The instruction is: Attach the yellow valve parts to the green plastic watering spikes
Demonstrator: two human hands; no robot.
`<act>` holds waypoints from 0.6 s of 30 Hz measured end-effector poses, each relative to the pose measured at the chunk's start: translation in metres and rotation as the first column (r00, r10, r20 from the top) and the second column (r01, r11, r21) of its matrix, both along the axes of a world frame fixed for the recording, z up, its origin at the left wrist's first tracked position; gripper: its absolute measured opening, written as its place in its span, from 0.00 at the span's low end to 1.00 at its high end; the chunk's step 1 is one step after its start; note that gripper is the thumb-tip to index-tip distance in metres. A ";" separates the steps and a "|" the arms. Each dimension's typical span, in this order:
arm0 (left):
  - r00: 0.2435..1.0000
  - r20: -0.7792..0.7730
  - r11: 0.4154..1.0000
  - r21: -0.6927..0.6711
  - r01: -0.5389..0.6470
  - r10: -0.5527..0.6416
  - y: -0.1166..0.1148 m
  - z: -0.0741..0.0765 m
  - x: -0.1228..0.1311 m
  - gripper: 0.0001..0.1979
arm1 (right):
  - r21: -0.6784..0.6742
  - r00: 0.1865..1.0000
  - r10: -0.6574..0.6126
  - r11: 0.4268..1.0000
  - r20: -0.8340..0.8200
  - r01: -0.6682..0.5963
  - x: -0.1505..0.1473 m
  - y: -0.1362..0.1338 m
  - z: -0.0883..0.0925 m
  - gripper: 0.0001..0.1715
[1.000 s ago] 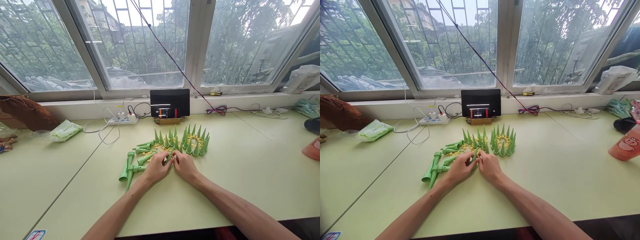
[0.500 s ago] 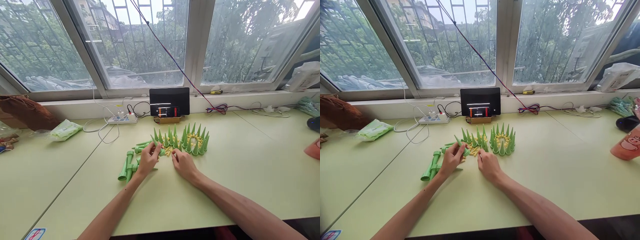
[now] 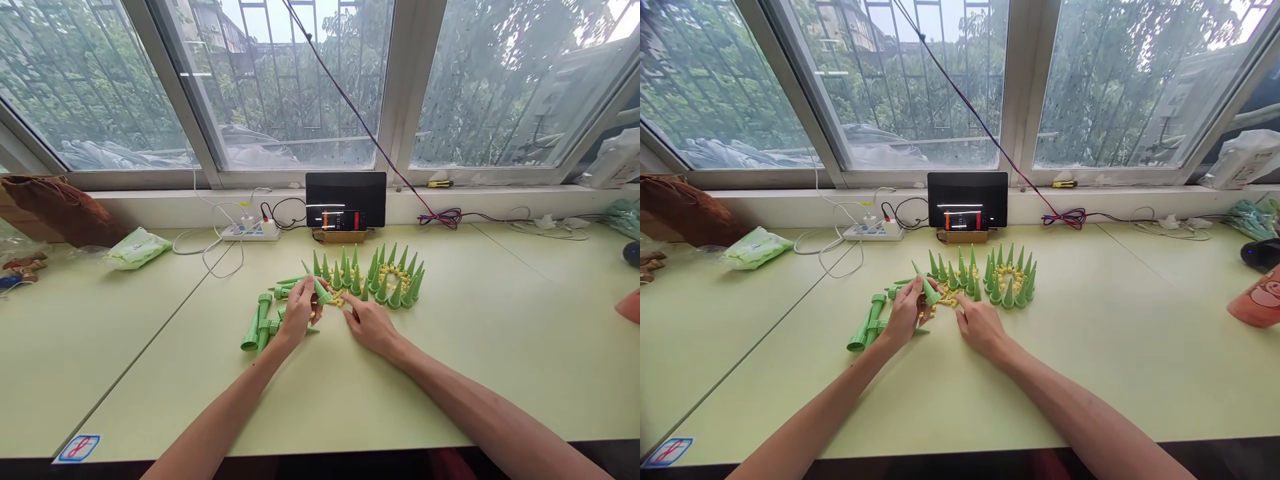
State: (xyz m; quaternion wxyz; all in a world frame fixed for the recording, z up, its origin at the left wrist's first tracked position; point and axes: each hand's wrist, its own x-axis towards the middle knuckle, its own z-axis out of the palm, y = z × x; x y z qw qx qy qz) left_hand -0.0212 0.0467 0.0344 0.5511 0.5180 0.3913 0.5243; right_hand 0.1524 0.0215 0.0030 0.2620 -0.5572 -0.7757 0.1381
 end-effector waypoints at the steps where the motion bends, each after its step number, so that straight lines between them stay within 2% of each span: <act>1: 1.000 0.006 1.000 -0.003 0.010 -0.010 0.000 0.000 0.000 0.21 | -0.005 1.000 0.004 1.000 0.017 -0.004 0.000 0.000 0.001 0.23; 8: 0.999 0.008 0.999 -0.007 0.039 -0.039 -0.002 0.003 0.003 0.21 | -0.020 0.994 0.041 0.999 0.098 -0.039 0.002 -0.001 0.005 0.20; 18: 0.994 0.064 0.991 -0.094 0.096 -0.090 0.000 0.002 0.005 0.18 | -0.034 1.000 0.017 0.999 -0.004 -0.017 0.004 0.000 0.002 0.17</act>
